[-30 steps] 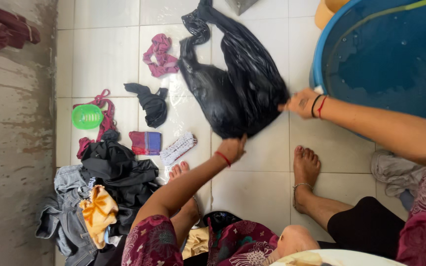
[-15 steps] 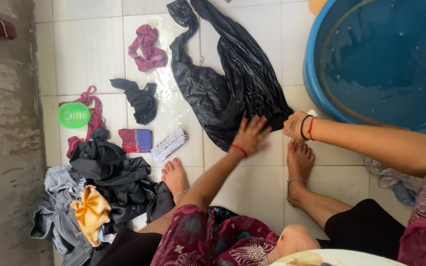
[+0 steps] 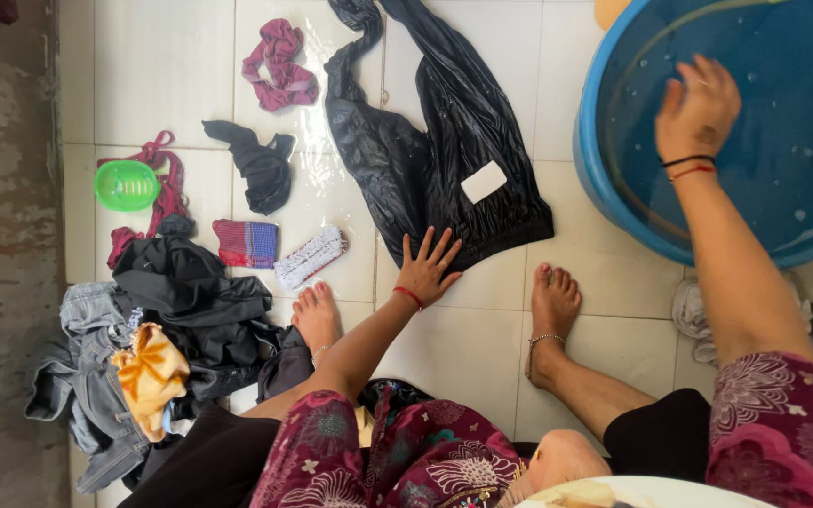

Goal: The person washes black clothes by hand in a blue bucket and on a tiled floor, using soap and a brush to scrub the fabric before rinsing it in the water.

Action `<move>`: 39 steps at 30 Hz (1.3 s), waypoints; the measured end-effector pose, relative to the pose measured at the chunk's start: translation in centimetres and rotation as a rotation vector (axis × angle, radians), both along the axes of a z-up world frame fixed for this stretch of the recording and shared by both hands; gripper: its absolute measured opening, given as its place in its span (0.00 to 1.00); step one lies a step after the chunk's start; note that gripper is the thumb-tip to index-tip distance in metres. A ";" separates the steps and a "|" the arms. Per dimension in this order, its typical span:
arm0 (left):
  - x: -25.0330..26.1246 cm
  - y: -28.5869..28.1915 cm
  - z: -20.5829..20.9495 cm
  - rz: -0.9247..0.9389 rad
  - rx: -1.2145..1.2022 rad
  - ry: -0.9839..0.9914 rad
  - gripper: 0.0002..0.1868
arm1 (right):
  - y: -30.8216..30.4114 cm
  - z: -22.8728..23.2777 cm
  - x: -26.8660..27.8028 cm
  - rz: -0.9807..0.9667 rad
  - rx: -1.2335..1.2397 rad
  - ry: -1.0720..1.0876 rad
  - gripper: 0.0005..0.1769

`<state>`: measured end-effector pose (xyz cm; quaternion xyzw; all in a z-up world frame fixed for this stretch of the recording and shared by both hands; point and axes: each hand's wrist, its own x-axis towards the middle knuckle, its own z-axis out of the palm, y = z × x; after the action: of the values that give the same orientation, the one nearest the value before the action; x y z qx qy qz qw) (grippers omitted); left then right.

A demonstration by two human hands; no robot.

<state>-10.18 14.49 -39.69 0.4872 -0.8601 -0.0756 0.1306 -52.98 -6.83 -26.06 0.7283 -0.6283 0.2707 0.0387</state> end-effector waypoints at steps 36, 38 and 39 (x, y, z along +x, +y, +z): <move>2.5 3.5 -4.9 -0.271 0.181 0.317 0.25 | -1.5 -16.8 25.2 0.281 0.004 0.137 0.23; 2.7 3.6 -5.8 -0.315 0.149 0.229 0.27 | -0.2 -16.2 27.0 0.245 0.097 0.112 0.21; 2.7 3.9 -6.4 -0.357 0.120 0.141 0.28 | 1.3 -15.9 27.8 0.208 0.192 0.085 0.19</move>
<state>-7.43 18.39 -46.09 0.3275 -0.9155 -0.1827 0.1458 -25.22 -5.54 -42.01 0.8007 -0.5701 0.1811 -0.0329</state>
